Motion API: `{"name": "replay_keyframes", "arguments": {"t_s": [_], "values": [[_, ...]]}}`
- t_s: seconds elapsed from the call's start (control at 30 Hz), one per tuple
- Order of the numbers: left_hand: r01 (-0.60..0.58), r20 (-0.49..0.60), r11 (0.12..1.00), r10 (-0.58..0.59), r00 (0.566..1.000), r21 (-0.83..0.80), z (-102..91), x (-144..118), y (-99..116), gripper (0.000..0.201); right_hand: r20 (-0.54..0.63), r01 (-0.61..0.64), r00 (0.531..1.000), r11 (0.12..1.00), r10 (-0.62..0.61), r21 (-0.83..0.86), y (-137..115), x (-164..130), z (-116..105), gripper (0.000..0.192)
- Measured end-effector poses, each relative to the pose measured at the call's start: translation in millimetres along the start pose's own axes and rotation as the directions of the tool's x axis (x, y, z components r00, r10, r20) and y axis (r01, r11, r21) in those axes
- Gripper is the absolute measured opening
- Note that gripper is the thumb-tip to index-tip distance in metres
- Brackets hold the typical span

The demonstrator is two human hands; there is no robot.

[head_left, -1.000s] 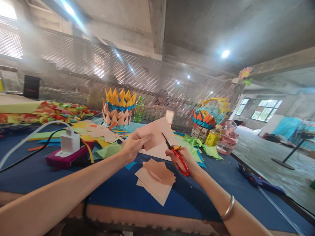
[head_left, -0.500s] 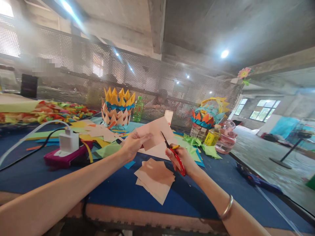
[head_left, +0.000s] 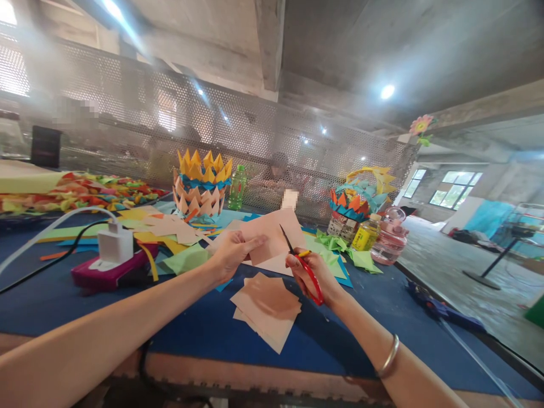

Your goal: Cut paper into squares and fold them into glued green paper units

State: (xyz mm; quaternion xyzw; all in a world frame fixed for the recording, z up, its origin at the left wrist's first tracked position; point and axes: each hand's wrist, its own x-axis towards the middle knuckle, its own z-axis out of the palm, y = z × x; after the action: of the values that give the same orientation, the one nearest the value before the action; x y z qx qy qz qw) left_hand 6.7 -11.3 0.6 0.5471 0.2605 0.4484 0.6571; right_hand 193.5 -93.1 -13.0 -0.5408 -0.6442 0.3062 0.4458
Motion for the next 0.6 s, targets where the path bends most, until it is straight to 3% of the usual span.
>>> {"name": "replay_keyframes", "arguments": {"t_s": [0.33,0.6], "values": [[0.008,0.013,1.000,-0.008,1.000,-0.011,0.8,-1.3,-0.3,0.036,-0.044,0.001,0.999,1.000,-0.002,-0.028,-1.9,0.7,2.5,0.042],[0.015,0.004,1.000,-0.015,1.000,0.010,4.5,-5.8,2.6,0.032,0.014,0.013,1.000,0.998,-0.013,-0.055,-7.2,-0.9,1.0,0.044]]}}
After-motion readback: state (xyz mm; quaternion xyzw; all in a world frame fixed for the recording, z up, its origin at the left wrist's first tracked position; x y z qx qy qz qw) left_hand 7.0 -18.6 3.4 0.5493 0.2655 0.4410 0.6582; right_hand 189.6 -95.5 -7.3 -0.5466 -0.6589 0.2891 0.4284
